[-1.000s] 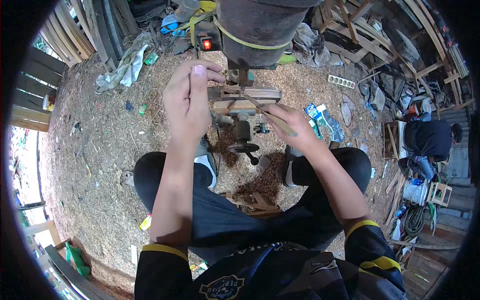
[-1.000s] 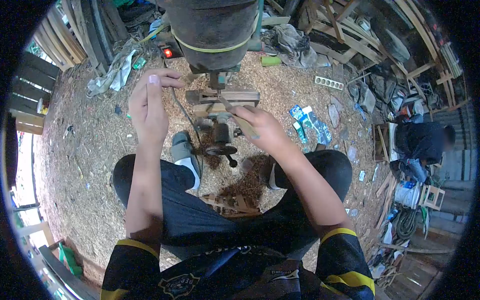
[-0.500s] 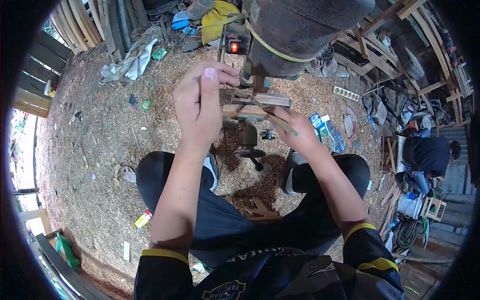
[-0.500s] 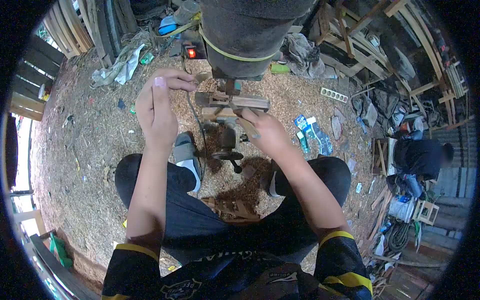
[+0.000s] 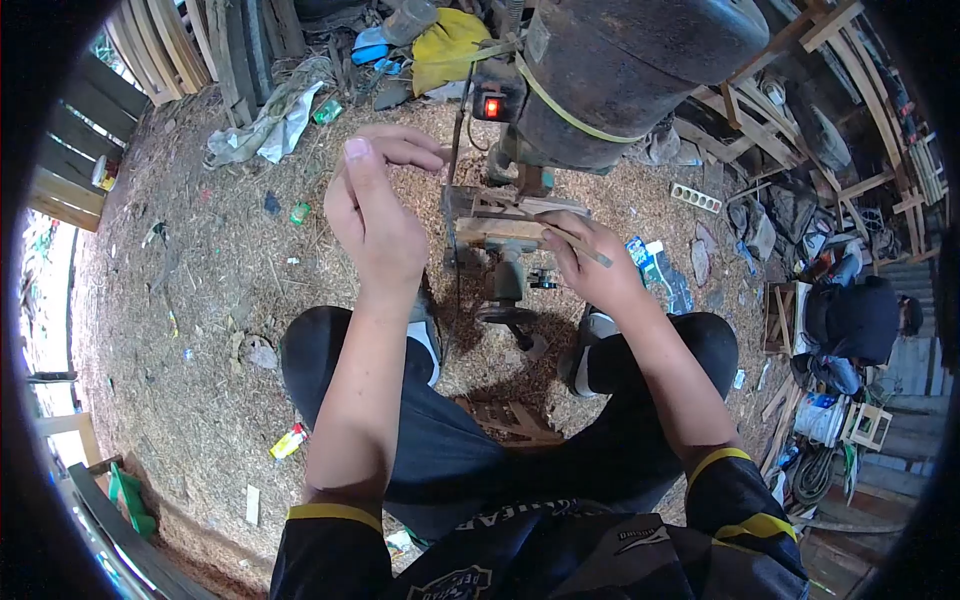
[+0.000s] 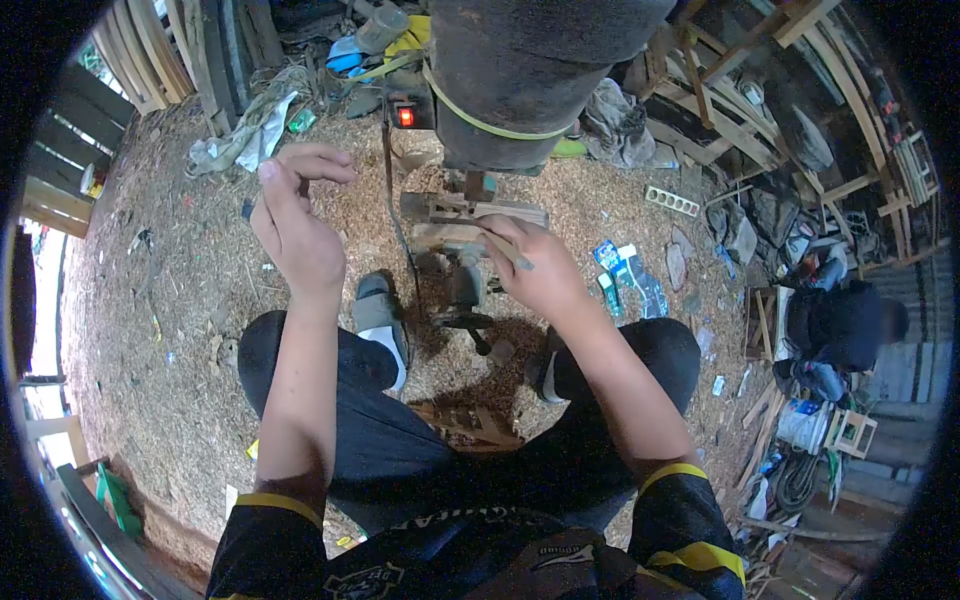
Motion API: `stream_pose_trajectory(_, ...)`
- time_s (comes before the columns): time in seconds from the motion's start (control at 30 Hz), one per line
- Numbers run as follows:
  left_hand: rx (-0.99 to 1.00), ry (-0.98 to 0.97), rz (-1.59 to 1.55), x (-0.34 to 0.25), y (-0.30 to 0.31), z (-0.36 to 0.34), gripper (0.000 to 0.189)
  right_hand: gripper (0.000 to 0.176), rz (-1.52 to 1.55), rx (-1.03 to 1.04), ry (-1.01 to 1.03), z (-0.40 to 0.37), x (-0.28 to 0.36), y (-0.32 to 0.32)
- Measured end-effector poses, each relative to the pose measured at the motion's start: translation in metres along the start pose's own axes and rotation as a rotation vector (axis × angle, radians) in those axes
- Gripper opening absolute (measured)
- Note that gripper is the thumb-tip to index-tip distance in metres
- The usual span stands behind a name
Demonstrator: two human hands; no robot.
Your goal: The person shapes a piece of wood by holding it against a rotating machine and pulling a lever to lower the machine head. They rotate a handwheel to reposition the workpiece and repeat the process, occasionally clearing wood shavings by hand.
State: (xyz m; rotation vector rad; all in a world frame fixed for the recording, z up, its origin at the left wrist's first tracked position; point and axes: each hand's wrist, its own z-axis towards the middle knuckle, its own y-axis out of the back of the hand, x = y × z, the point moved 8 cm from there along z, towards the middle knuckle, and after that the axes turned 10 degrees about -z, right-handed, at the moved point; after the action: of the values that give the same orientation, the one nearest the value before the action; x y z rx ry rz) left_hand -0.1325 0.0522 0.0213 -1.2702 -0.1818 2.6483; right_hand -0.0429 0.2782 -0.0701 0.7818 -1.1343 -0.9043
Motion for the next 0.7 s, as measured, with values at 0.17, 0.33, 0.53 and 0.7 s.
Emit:
stream_pose_trajectory(0.17, -0.104, 0.123, 0.015, 0.026, 0.008, 0.003, 0.059, 0.017, -0.052, -0.098, 0.108, 0.002, -0.001, -0.001)
stream_pose_trajectory(0.33, -0.169, 0.277, 0.035, 0.059, 0.017, 0.005, 0.051, 0.018, -0.13, -0.036, 0.07, 0.004, -0.005, -0.01)
stream_pose_trajectory(0.53, -0.254, 0.48, 0.001, 0.084, 0.013, -0.002, 0.046, 0.019, -0.047, -0.045, 0.093, 0.015, 0.0, -0.023)
stream_pose_trajectory(0.7, -0.197, 0.487, -0.002, 0.089, 0.017, 0.0, 0.054, 0.017, -0.012, -0.023, 0.023, 0.02, 0.009, -0.005)
